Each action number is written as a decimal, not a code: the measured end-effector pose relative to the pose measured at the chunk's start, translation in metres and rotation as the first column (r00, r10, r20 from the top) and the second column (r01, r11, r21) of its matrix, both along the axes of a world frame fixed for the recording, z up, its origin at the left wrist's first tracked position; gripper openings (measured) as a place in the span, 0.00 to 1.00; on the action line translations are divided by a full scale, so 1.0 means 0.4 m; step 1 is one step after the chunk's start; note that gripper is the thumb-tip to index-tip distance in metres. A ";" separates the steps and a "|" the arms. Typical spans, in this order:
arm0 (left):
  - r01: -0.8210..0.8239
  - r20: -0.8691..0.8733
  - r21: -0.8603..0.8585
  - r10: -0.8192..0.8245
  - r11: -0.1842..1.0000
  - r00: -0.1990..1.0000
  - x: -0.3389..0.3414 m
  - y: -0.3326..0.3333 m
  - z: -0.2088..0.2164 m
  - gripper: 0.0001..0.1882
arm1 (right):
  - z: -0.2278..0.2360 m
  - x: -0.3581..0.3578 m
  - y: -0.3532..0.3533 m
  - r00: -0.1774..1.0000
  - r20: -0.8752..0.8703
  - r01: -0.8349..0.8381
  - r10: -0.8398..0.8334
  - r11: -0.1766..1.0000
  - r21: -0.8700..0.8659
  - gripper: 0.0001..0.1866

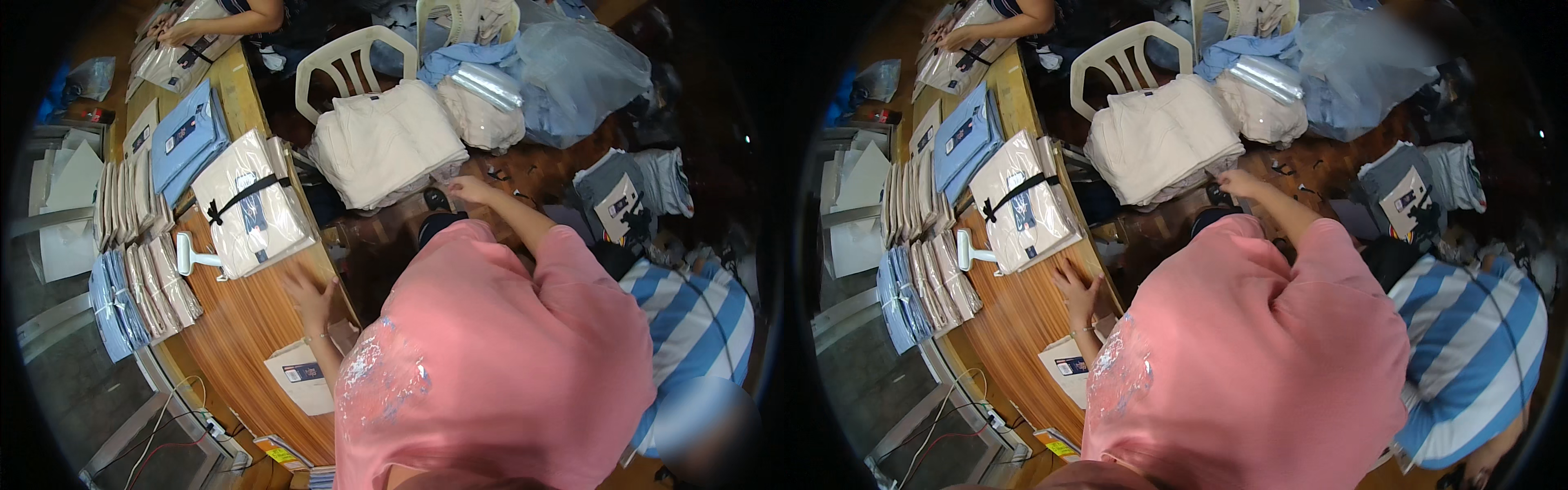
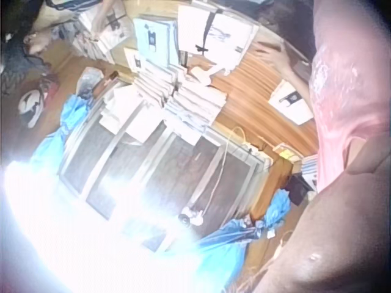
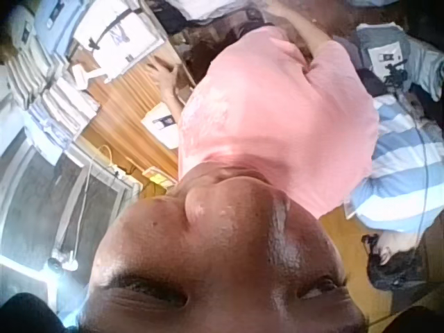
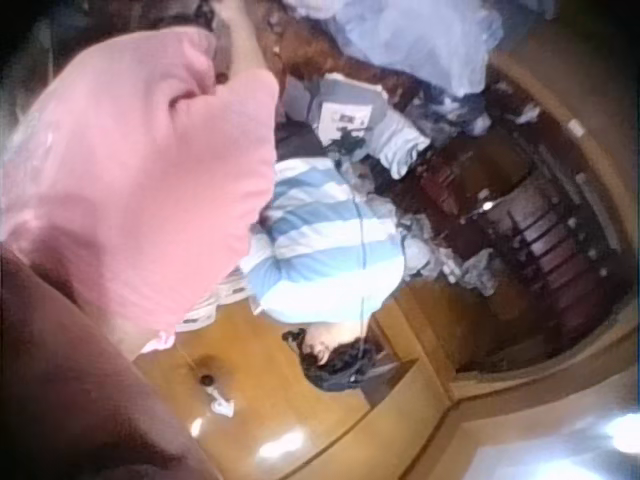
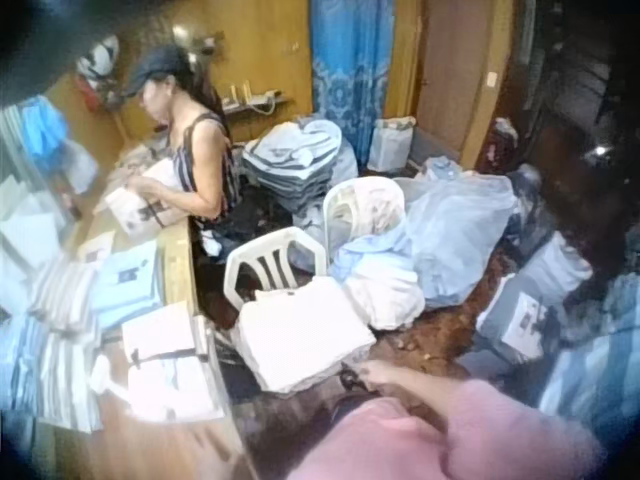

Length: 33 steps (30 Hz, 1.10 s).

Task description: The person folds a beige long-sleeved shirt on a wooden table, places a tag on it, and then puts it into a clear plastic bag. They seal the bag and place it on a stack of other packaged items.

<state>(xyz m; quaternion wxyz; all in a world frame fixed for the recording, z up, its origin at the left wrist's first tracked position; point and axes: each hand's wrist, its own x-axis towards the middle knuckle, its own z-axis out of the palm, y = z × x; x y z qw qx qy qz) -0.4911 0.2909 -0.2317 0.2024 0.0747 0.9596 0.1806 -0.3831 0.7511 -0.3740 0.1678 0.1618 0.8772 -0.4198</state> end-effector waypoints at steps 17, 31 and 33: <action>-0.092 0.134 -0.498 0.181 0.862 0.974 0.006 0.098 0.010 0.65 | -0.531 -0.062 0.994 -0.121 0.132 0.927 -0.984 -0.160 -0.339 0.23; 0.084 0.365 -0.849 0.464 0.522 0.807 -0.041 0.063 -0.019 0.62 | -0.488 -0.120 1.049 0.218 0.521 0.848 -0.826 -0.104 -0.520 0.23; 0.069 0.381 -0.836 0.483 0.545 0.788 -0.042 0.069 -0.027 0.62 | -0.454 -0.178 1.026 0.271 0.511 0.916 -0.816 0.056 -0.397 0.21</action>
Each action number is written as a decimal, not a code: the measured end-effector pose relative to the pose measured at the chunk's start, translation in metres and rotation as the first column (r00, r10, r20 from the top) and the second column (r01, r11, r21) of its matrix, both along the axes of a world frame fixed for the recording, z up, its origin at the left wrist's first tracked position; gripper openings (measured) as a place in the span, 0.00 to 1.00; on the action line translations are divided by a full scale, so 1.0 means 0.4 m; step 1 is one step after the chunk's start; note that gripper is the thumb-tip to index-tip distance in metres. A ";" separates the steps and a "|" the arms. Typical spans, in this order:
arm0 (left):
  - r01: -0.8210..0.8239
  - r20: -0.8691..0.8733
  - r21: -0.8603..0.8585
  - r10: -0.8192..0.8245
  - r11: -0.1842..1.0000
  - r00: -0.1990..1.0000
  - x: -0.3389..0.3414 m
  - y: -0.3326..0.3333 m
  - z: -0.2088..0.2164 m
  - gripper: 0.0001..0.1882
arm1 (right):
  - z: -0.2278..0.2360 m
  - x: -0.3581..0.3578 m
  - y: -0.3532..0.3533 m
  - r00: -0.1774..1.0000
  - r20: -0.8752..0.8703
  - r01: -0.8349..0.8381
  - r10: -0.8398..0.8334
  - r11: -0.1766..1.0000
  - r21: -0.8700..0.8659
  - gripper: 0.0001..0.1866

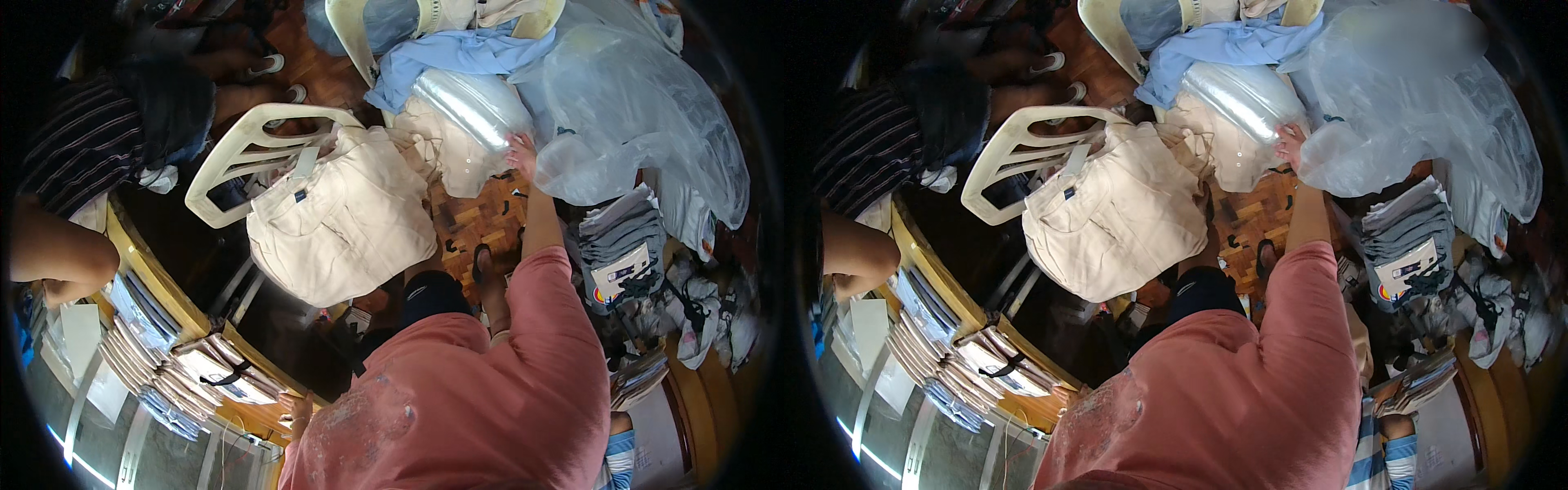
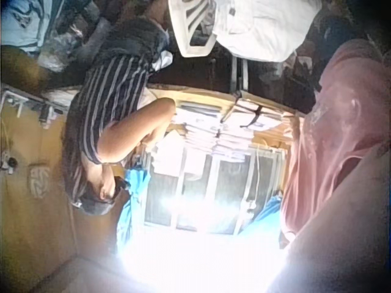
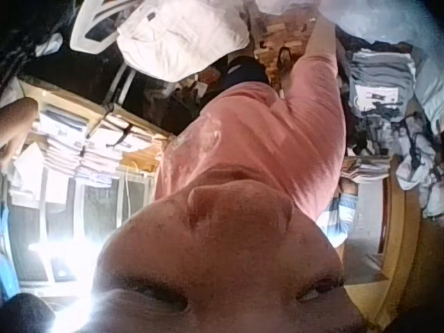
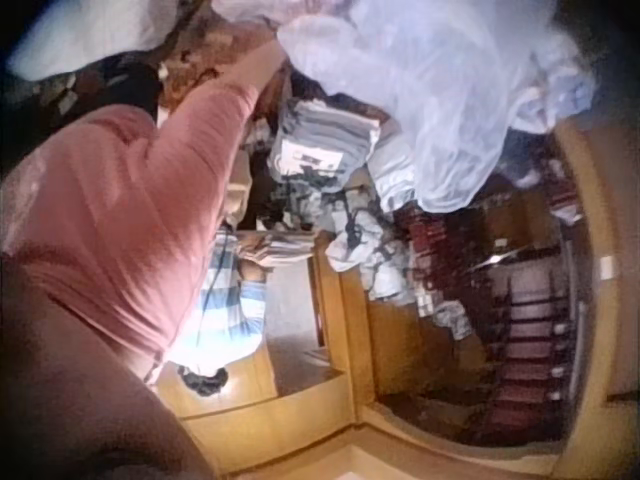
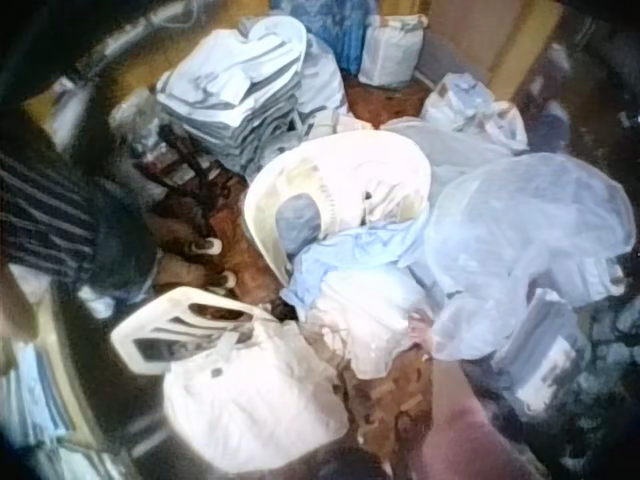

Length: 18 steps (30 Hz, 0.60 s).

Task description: The person folds a beige long-sleeved shirt on a wooden table, places a tag on it, and then puts it into a clear plastic bag. They seal the bag and place it on a stack of other packaged items.

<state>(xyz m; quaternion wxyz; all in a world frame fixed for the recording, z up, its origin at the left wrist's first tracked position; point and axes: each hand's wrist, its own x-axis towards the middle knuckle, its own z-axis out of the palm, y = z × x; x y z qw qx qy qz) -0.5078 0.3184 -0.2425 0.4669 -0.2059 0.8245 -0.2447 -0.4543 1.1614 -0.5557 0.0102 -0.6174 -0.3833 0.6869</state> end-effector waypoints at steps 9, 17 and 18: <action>0.017 -0.008 0.016 -0.016 1.000 1.000 0.004 -0.004 0.009 0.62 | -0.039 -0.164 -0.250 0.863 -0.205 0.458 -0.463 0.886 -0.071 0.11; -0.023 -0.034 0.101 0.027 0.995 0.999 -0.029 0.127 0.066 0.61 | -0.058 -0.128 -0.298 0.943 -0.139 0.333 -0.304 0.882 0.334 0.04; -0.010 -0.030 0.115 0.013 0.993 0.999 -0.032 0.127 0.065 0.61 | -0.074 -0.127 -0.296 0.934 -0.147 0.358 -0.326 0.848 0.390 0.04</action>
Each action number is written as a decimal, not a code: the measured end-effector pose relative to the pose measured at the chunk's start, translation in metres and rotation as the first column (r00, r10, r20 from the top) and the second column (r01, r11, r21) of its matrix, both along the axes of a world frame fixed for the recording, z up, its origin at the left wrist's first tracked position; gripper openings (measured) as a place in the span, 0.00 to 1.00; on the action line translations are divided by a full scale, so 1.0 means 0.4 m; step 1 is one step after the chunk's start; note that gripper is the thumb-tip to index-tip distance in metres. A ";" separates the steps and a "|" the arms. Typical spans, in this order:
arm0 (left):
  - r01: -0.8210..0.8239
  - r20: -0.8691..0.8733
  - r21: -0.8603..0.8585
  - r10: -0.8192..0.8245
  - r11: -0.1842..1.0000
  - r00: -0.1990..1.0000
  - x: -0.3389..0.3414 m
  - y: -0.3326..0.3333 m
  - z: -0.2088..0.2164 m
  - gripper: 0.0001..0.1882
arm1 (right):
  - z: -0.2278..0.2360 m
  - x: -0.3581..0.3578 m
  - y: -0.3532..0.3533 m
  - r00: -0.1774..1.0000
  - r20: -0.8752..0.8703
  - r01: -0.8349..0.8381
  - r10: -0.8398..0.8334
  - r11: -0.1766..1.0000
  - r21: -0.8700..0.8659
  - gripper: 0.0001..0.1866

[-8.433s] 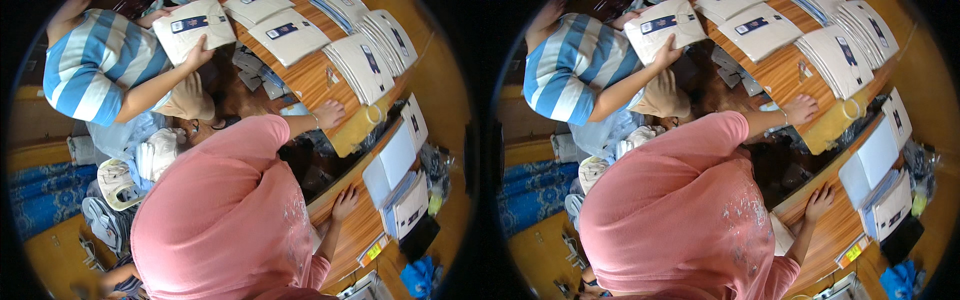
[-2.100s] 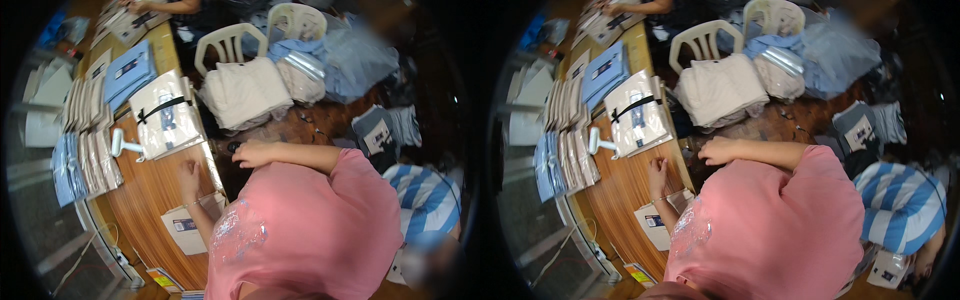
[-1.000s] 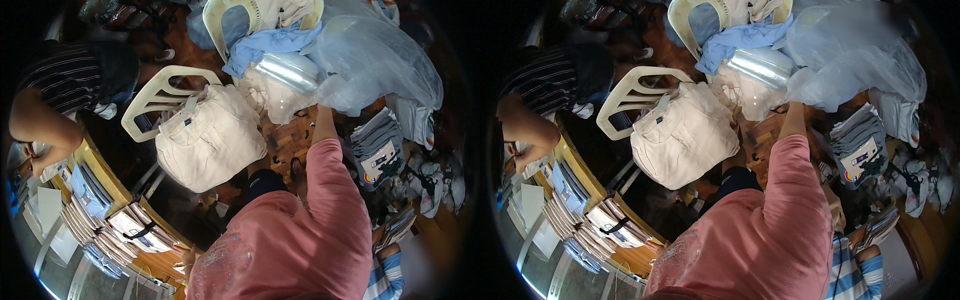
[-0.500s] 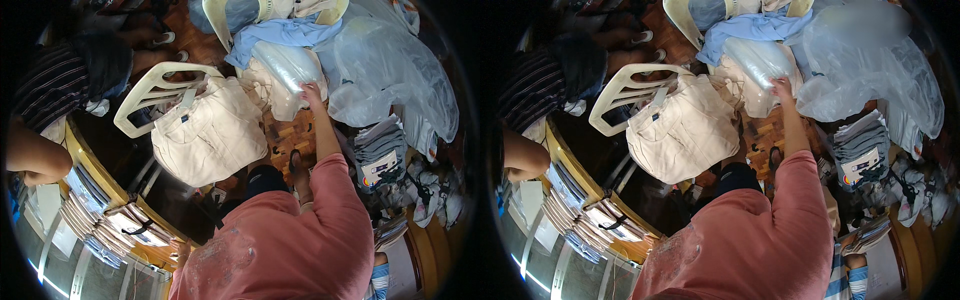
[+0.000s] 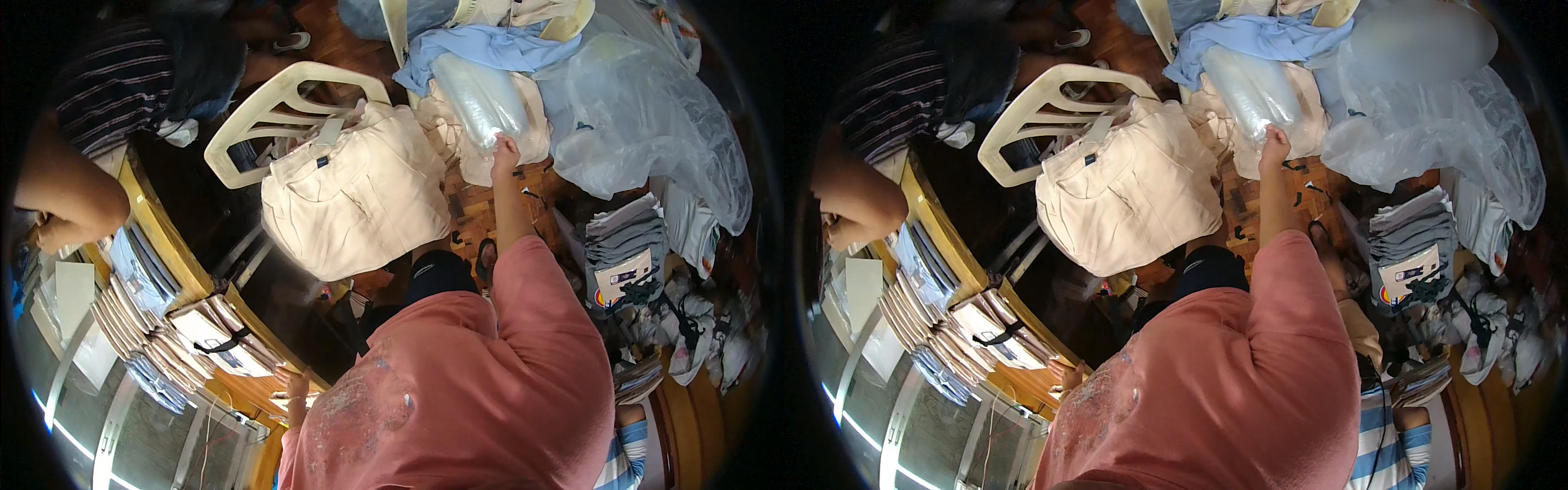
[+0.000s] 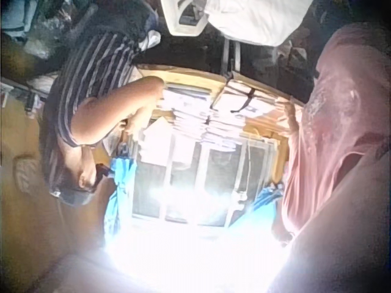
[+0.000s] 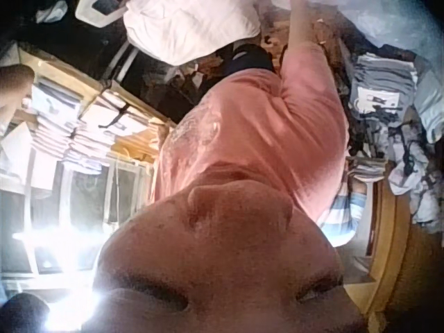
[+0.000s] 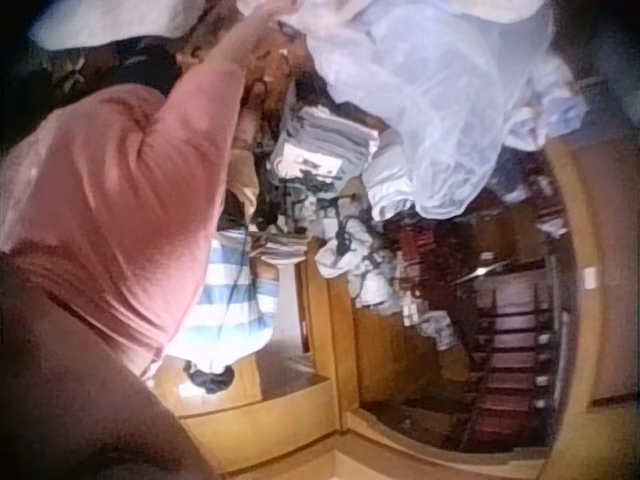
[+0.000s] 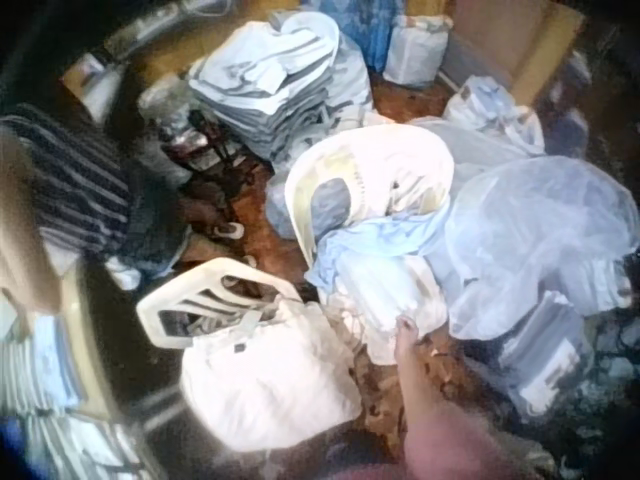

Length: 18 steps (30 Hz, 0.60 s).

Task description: The person folds a beige long-sleeved shirt on a wooden table, places a tag on it, and then puts it into a clear plastic bag. They seal the bag and place it on a stack of other packaged items.

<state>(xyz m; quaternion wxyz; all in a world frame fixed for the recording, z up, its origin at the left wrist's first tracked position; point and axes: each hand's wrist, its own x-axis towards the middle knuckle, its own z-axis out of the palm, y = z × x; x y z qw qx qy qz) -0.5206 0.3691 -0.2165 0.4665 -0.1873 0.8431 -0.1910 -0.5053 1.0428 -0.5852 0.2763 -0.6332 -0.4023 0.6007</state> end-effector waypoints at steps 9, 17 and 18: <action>-0.002 -0.167 0.172 0.031 0.985 0.986 0.025 -0.007 0.006 0.59 | 0.072 -0.048 0.011 0.995 0.046 -0.073 0.090 0.954 -0.292 0.18; 0.030 -0.298 0.210 0.035 0.977 0.954 0.049 -0.062 -0.023 0.61 | -0.121 0.088 0.000 0.999 -0.054 -0.007 -0.005 0.978 -0.210 0.16; 0.010 -0.330 0.232 0.069 0.973 0.942 0.065 -0.049 -0.023 0.61 | -0.056 0.067 -0.023 0.992 -0.080 0.072 -0.098 0.956 -0.283 0.15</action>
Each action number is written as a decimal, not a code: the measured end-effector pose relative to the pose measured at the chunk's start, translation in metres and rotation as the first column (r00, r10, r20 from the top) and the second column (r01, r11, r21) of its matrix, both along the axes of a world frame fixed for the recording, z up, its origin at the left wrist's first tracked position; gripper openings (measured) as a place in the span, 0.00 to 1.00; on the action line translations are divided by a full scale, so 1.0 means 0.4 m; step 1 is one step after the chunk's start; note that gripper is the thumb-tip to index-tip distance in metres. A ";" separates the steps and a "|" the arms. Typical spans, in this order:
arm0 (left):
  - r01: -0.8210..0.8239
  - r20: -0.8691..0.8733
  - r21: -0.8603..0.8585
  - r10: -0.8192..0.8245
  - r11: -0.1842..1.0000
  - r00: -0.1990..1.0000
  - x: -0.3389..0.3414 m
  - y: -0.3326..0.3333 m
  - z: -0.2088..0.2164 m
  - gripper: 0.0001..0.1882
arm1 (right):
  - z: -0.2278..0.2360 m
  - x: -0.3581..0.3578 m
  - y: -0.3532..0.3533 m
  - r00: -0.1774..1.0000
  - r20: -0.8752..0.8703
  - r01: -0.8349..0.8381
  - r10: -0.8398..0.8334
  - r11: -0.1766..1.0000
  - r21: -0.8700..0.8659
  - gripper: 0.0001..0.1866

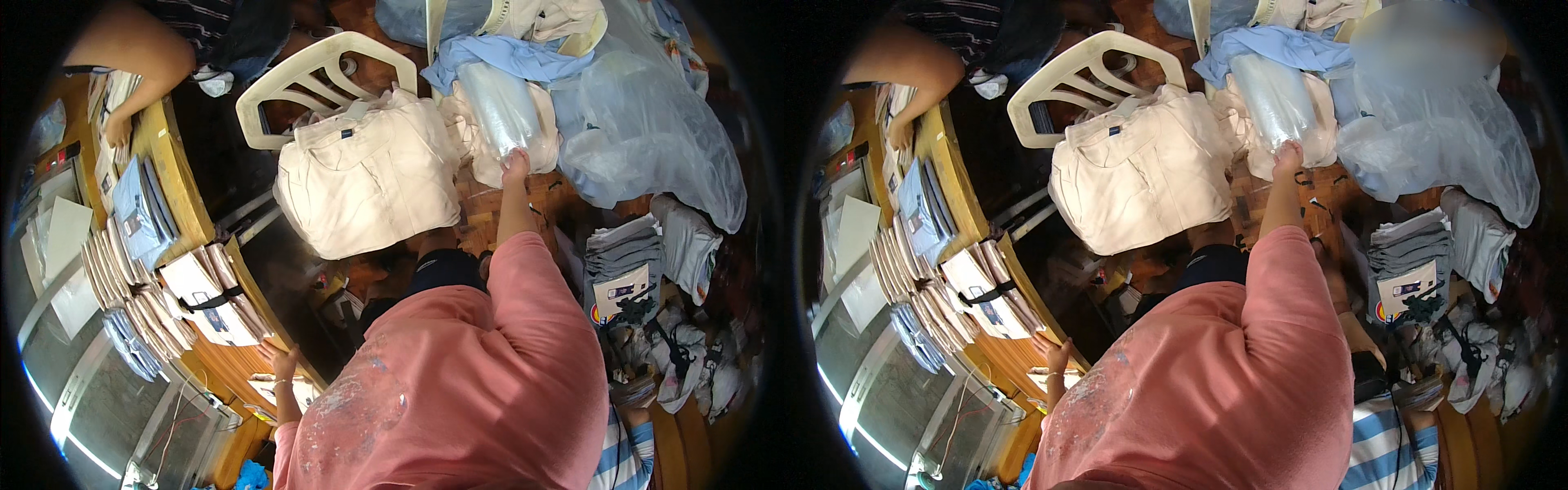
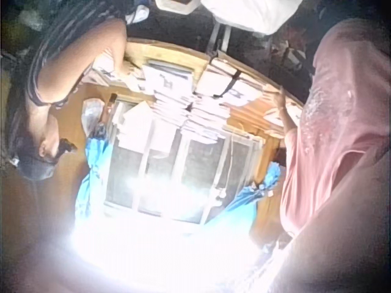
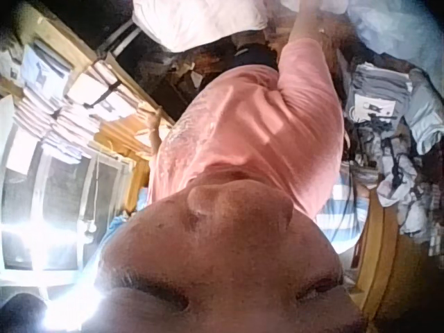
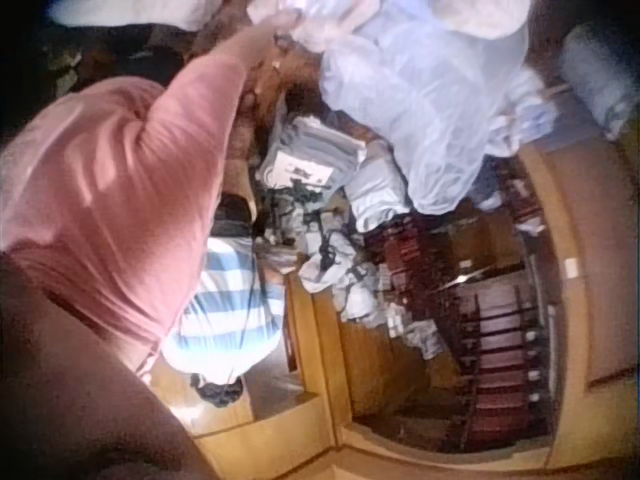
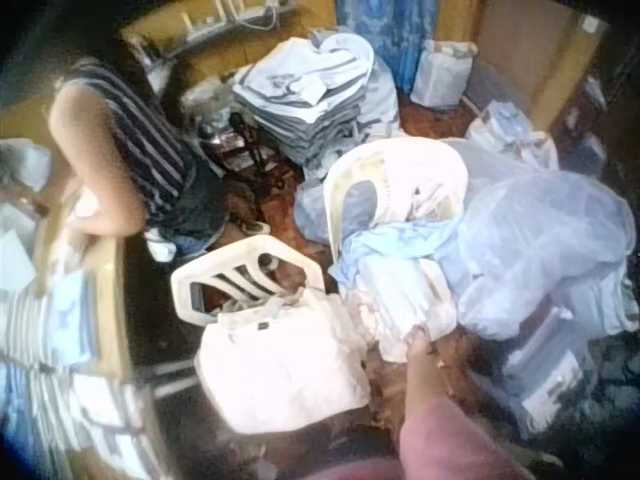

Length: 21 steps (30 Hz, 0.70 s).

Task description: The person folds a beige long-sleeved shirt on a wooden table, places a tag on it, and then puts it into a clear plastic bag. They seal the bag and place it on a stack of other packaged items.

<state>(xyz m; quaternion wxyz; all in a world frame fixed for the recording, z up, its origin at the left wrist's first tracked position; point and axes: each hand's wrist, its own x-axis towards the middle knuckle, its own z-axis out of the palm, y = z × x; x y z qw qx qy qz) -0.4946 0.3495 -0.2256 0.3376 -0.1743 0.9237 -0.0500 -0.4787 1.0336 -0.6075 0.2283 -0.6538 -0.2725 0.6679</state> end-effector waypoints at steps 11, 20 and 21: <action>0.043 -0.083 0.021 -0.041 0.999 0.996 -0.002 -0.014 -0.009 0.59 | 0.069 -0.033 -0.014 0.987 -0.079 0.141 -0.139 0.990 0.014 0.13; 0.045 -0.148 0.048 -0.037 0.998 0.988 0.017 -0.024 -0.019 0.59 | 0.071 -0.091 0.051 0.999 0.008 0.037 -0.036 0.997 -0.072 0.10; 0.062 -0.153 0.045 -0.055 0.997 0.987 0.016 -0.030 -0.021 0.59 | 0.041 -0.080 0.066 0.999 0.041 -0.006 0.008 0.999 -0.051 0.09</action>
